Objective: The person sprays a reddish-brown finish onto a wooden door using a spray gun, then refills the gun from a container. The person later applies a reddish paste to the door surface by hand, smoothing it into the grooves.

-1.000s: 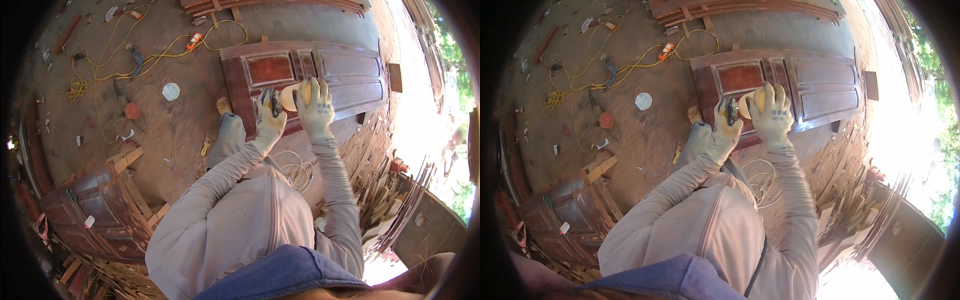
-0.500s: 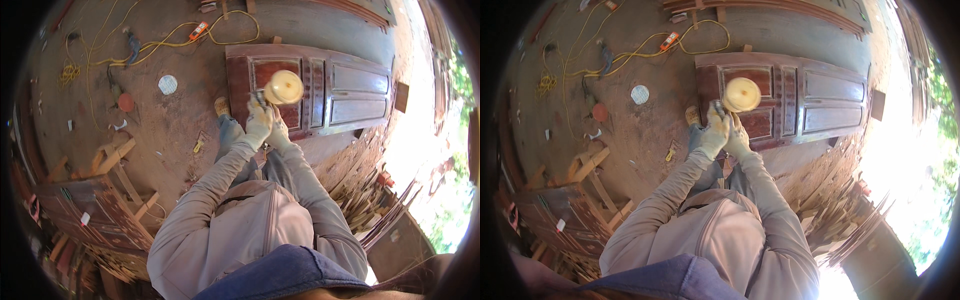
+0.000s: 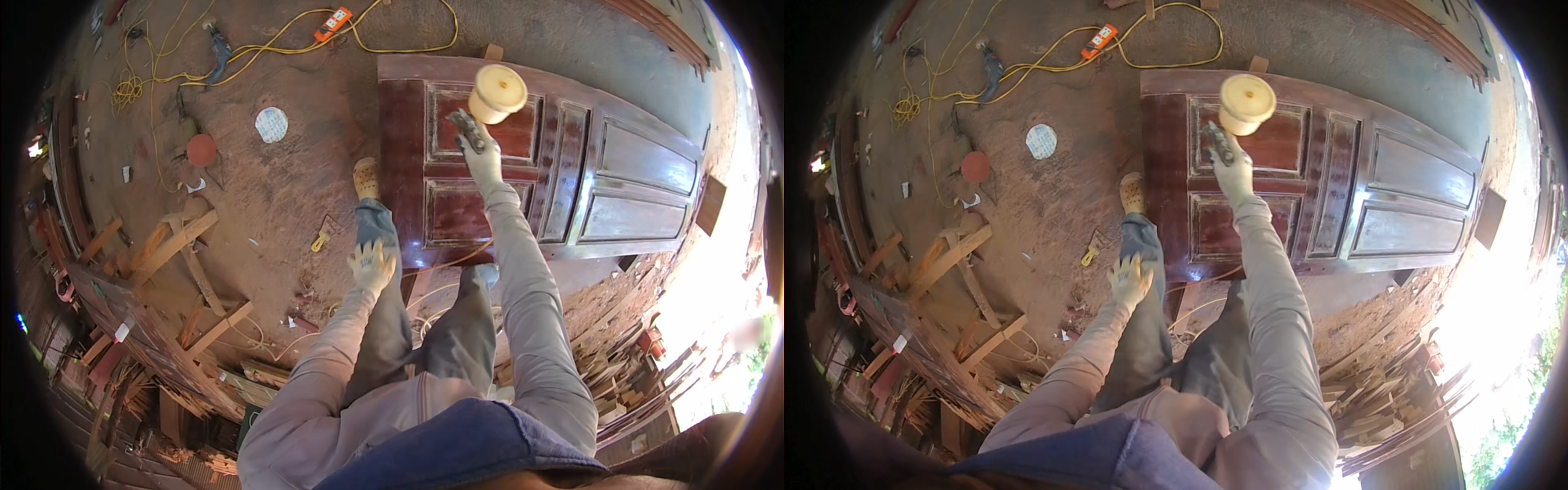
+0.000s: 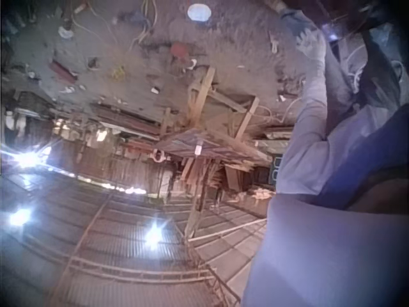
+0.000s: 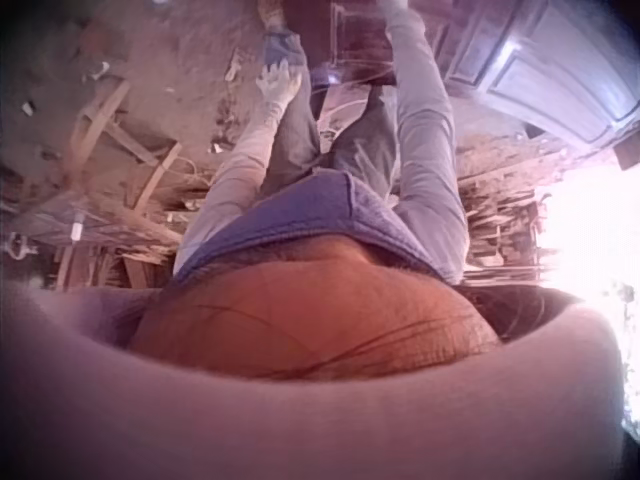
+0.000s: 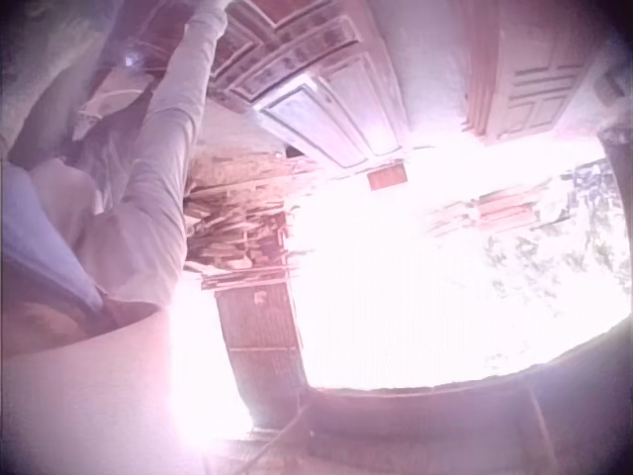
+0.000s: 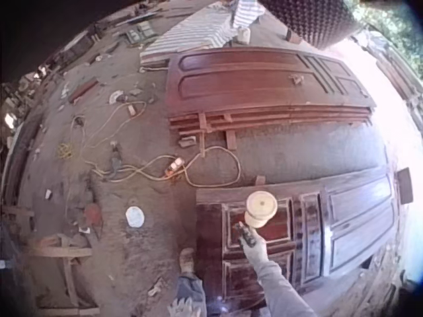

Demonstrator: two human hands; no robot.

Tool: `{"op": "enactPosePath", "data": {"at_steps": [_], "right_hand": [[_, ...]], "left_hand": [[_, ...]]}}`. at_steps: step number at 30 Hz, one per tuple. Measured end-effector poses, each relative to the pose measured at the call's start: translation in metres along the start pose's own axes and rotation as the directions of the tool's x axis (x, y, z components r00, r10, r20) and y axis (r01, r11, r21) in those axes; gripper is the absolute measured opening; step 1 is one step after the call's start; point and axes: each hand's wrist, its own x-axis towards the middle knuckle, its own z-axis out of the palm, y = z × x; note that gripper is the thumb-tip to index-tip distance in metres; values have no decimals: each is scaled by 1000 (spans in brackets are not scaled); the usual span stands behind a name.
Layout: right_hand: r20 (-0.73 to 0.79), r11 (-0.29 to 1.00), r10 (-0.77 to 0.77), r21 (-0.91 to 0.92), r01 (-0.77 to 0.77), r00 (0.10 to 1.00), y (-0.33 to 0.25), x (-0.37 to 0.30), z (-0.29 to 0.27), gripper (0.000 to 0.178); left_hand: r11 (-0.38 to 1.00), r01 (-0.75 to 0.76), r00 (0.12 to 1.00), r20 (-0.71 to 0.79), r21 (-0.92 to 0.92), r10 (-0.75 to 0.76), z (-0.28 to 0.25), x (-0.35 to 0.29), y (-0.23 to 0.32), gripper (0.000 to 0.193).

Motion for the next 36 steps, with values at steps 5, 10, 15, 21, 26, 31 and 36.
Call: {"op": "enactPosePath", "data": {"at_steps": [5, 10, 15, 21, 26, 31, 36], "right_hand": [[12, 976, 50, 213, -51, 999, 66, 57, 18, 44], [-195, 990, 105, 112, -85, 975, 113, 87, -59, 29], [-463, 880, -81, -448, -154, 883, 162, 88, -176, 37], [-484, 969, 6, -214, -125, 875, 162, 74, -185, 35], [-266, 999, 17, 35, -8, 964, 108, 45, -118, 38], [52, 985, 139, 94, -144, 989, 61, 19, -66, 45], [87, 993, 102, 49, -106, 991, 34, 4, -48, 42]], "left_hand": [[984, 116, 979, 181, -132, -91, 19, 8, 0, 38], [991, 75, 994, 89, -110, -65, 21, 2, -4, 27], [999, 12, 996, 83, -40, -9, 24, -1, 6, 22], [1000, 1, 994, 108, 14, -2, 29, -4, 7, 22], [942, -188, 969, -211, -277, 131, 13, 63, 49, 33], [657, -638, 732, -579, -401, 359, -81, 230, 179, 46], [595, -770, 623, -475, -231, 621, -113, 288, 178, 42]]}}
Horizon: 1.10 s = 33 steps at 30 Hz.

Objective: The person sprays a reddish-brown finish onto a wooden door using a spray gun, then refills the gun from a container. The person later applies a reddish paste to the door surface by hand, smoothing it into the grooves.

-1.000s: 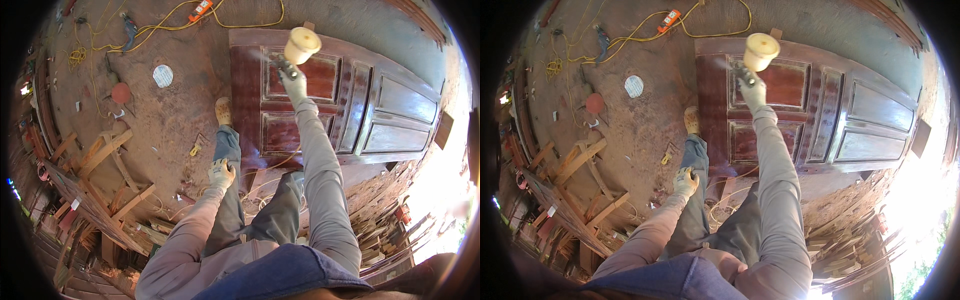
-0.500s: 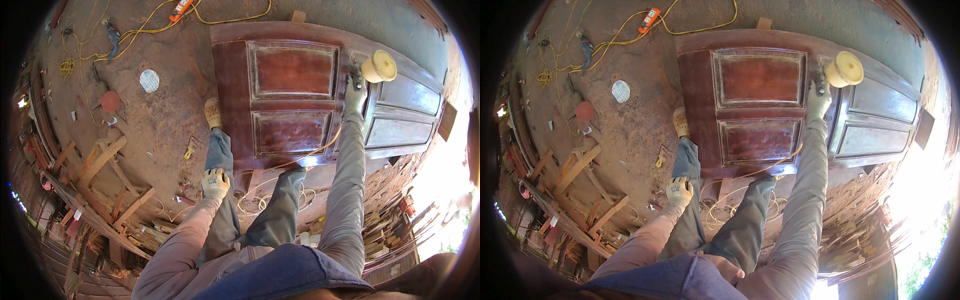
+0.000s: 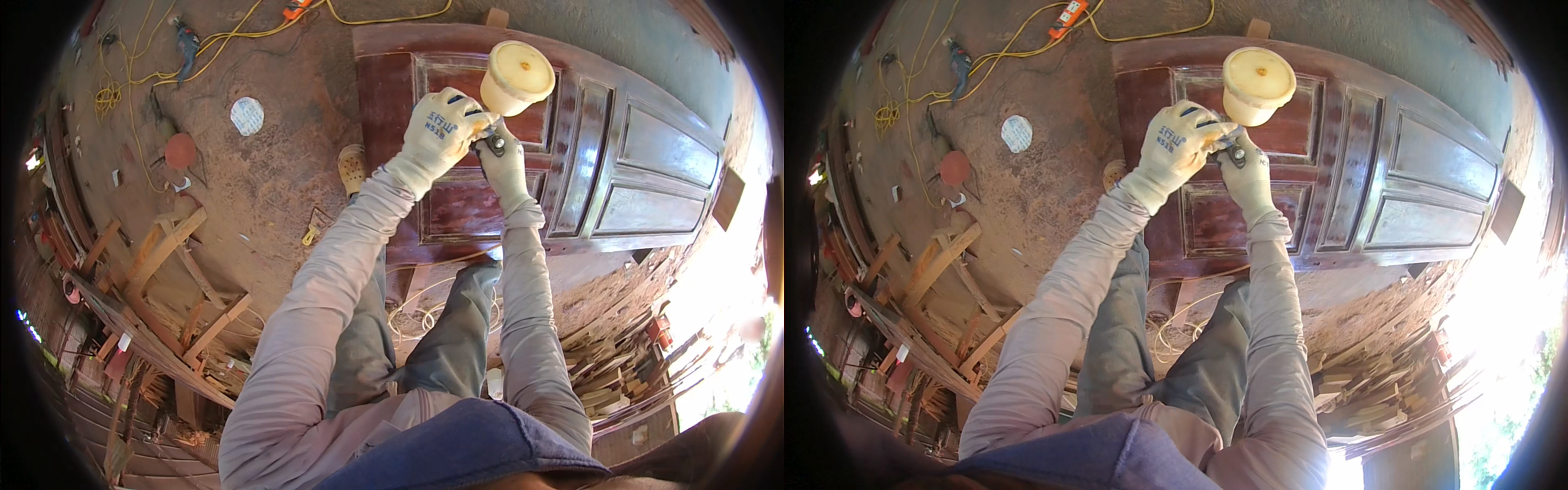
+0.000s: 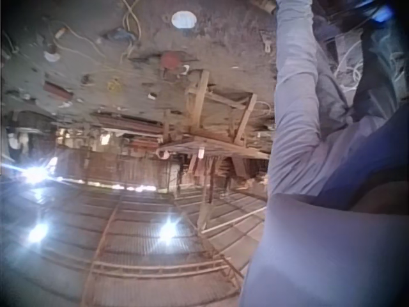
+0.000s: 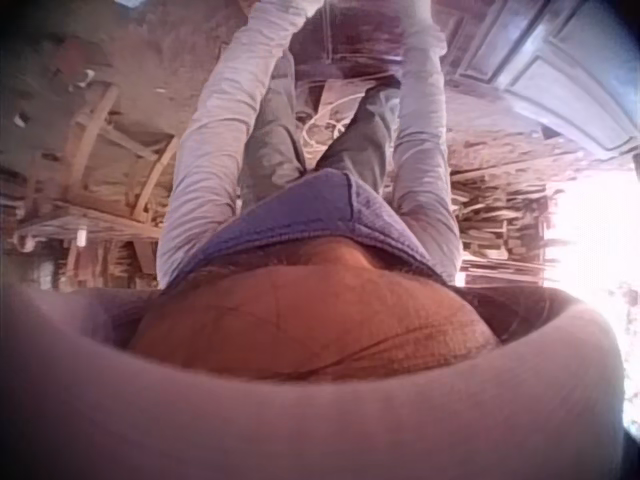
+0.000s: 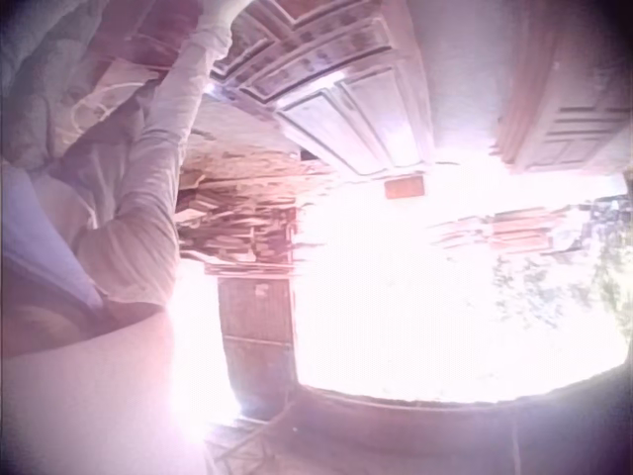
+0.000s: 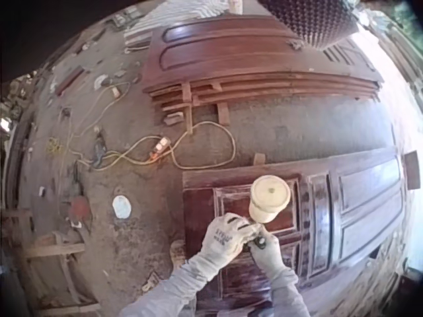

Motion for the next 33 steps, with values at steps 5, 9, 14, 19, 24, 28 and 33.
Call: {"op": "enactPosePath", "data": {"at_steps": [5, 9, 14, 19, 24, 28, 33], "right_hand": [[10, 993, 34, -114, -33, 999, -26, -13, 11, 39], [4, 991, 59, -124, -58, 998, -30, -12, 22, 38], [-58, 995, -97, -33, 95, 994, -30, 11, 47, 41], [-72, 976, -102, 185, 114, 992, -19, 69, 83, 38], [-194, 967, 12, 252, 38, 981, 9, 110, 68, 32], [-371, 992, -31, -127, -17, 928, 18, 111, 2, 31], [-498, 893, -168, -443, -83, 851, 26, 96, -38, 33]], "left_hand": [[995, -83, 993, 85, -46, 87, -15, -3, -14, 33], [998, -48, 997, 61, -28, 49, -19, -10, -16, 33], [991, 122, 982, -139, -51, -128, -28, -33, -10, 38], [912, 410, 861, -322, -17, -393, -25, -159, 8, 57], [724, 646, 691, 219, 243, -689, -38, -312, 68, 62], [706, 621, 531, 480, 341, -698, -43, -355, 97, 59], [681, 580, 537, 420, 446, -732, -22, -356, 94, 48]]}}
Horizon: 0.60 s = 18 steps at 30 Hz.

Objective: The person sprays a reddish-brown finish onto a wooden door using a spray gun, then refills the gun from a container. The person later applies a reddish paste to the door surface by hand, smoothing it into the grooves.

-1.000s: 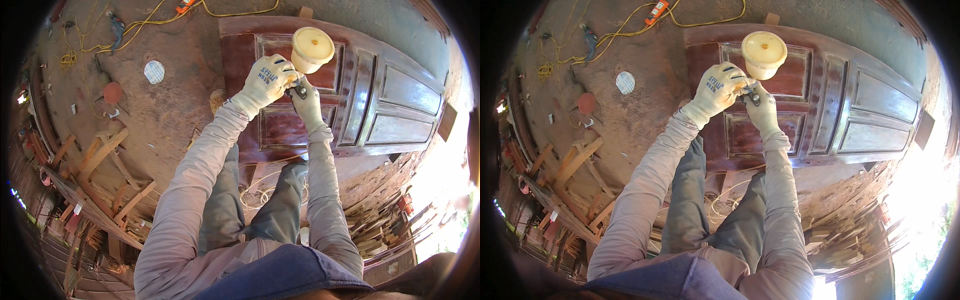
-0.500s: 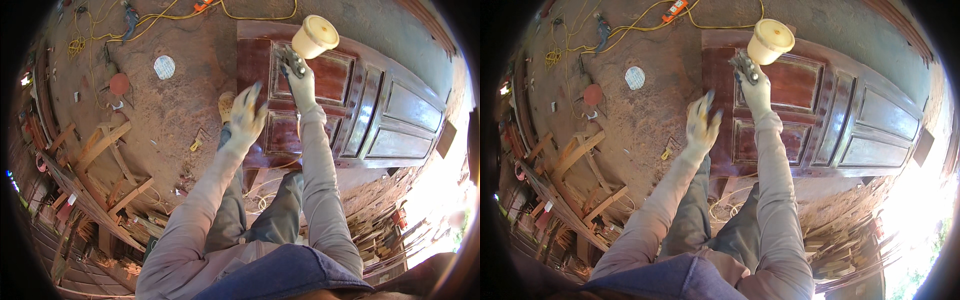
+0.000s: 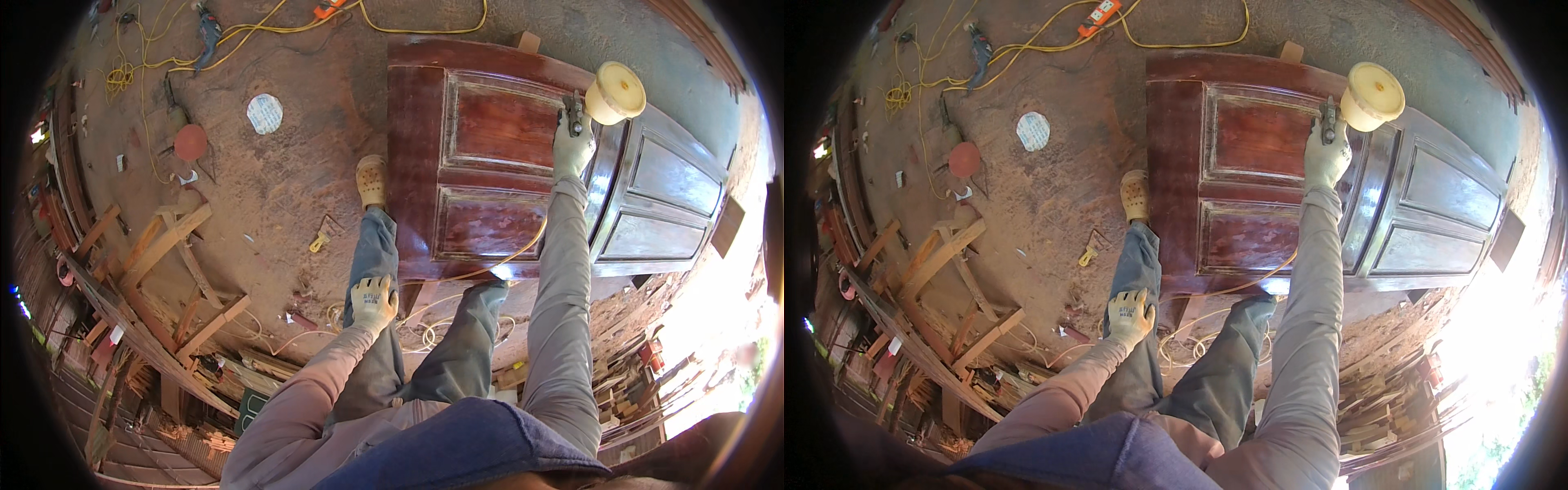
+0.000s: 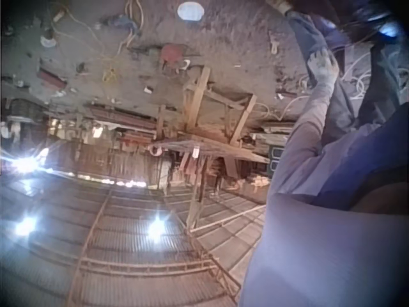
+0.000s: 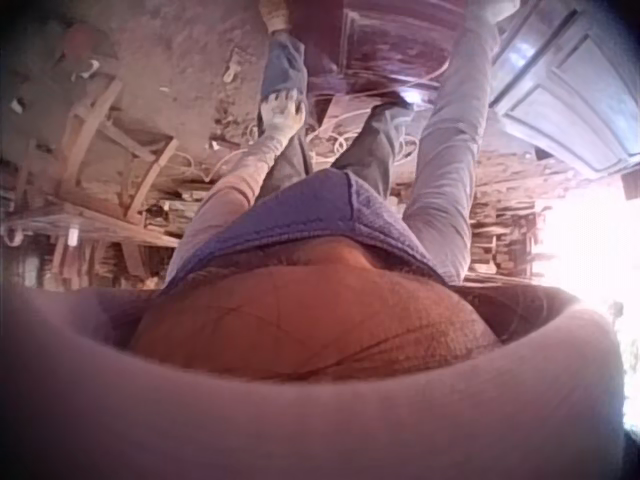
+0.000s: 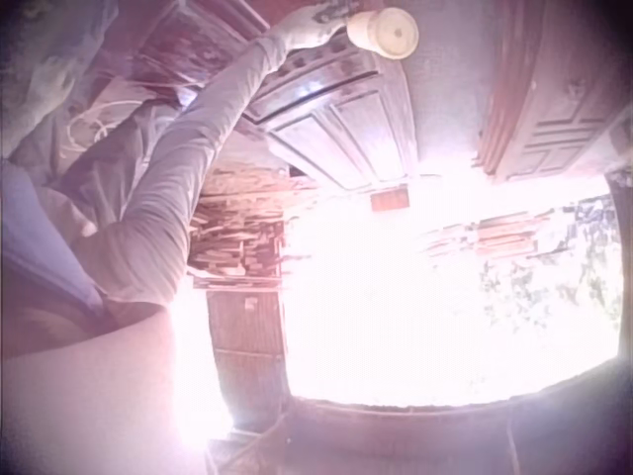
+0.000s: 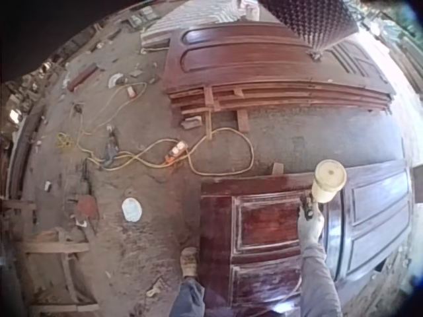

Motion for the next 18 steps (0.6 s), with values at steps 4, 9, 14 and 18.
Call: {"op": "enactPosePath", "data": {"at_steps": [4, 9, 14, 18], "right_hand": [[50, 958, -135, 262, 118, 990, -14, -19, 20, 39], [395, 862, -106, 494, -114, 912, -78, -53, 37, 40], [369, 821, -195, 568, -54, 909, -97, -73, 53, 41], [348, 888, 48, 413, -199, 936, -104, -75, 34, 42]], "left_hand": [[997, 22, 999, -44, -78, -26, 4, 11, -2, 44], [865, -354, 761, -647, -355, 46, -80, 127, 44, 44], [827, -522, 570, -807, -211, 153, -182, 229, 91, 45], [840, -526, 603, -754, -130, 261, -207, 254, 117, 45]]}}
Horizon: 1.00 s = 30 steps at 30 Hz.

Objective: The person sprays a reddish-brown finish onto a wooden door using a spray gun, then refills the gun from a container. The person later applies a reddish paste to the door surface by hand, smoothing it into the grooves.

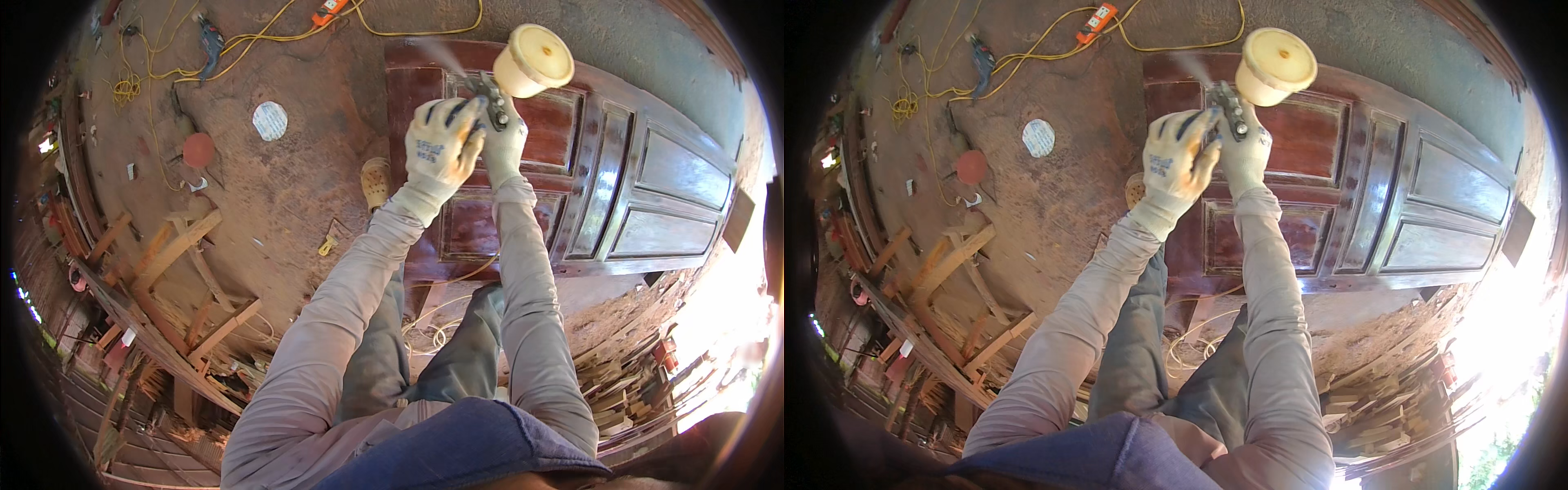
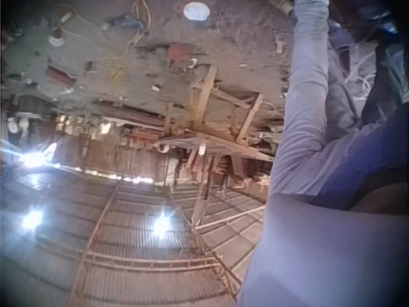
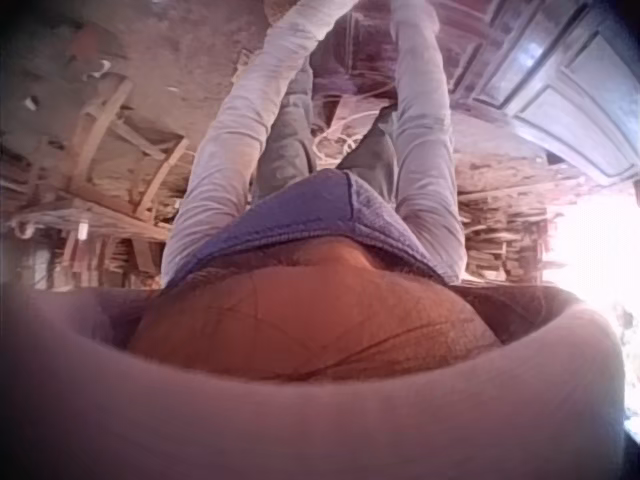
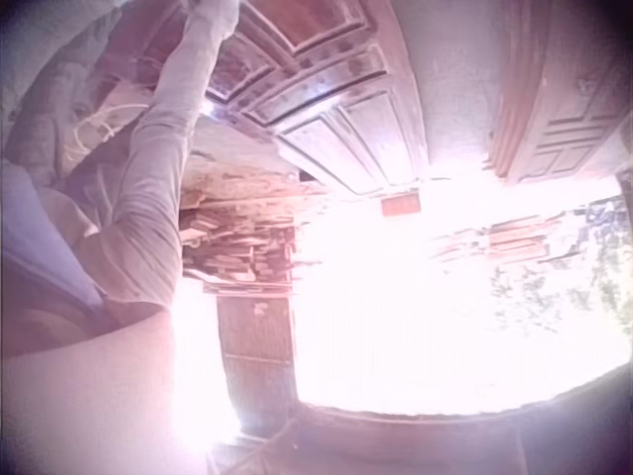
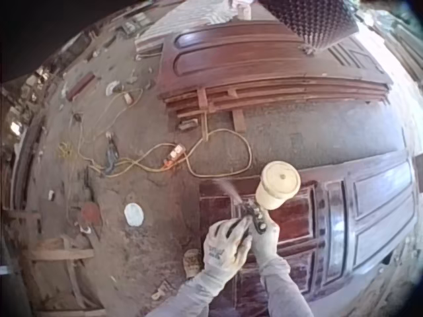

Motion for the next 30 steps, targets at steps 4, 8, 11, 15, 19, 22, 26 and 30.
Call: {"op": "enactPosePath", "data": {"at_steps": [4, 8, 11, 15, 19, 22, 26, 30], "right_hand": [[-11, 999, -47, 0, 47, 999, 27, -5, -10, 47], [100, 994, -109, 24, 107, 989, 29, -22, -20, 45], [191, 992, -109, -42, 119, 975, 30, -34, -27, 38], [260, 996, -82, -23, 91, 962, 23, -43, -30, 31], [246, 987, -153, -6, 160, 957, 21, -45, -36, 30], [222, 984, -175, 6, 178, 959, 20, -44, -41, 31], [191, 986, -166, 25, 165, 967, 11, -36, -44, 32], [133, 981, -183, 94, 171, 974, 29, -2, -53, 35]], "left_hand": [[996, -83, 993, 86, 18, 81, 9, 4, 8, 41], [987, -158, 984, 84, 1, 157, 9, 6, 0, 35], [974, -226, 964, 141, -2, 224, 5, 7, -5, 35], [963, -246, 928, 262, -108, 266, 1, 12, -13, 36], [965, -172, 905, 355, -197, 234, 1, 18, -13, 33], [967, -174, 917, 328, -184, 228, 4, 21, -4, 30], [964, -159, 956, 212, -212, 204, 13, 26, 4, 30], [967, 10, 997, 76, -253, 10, 20, 4, 16, 54]]}}
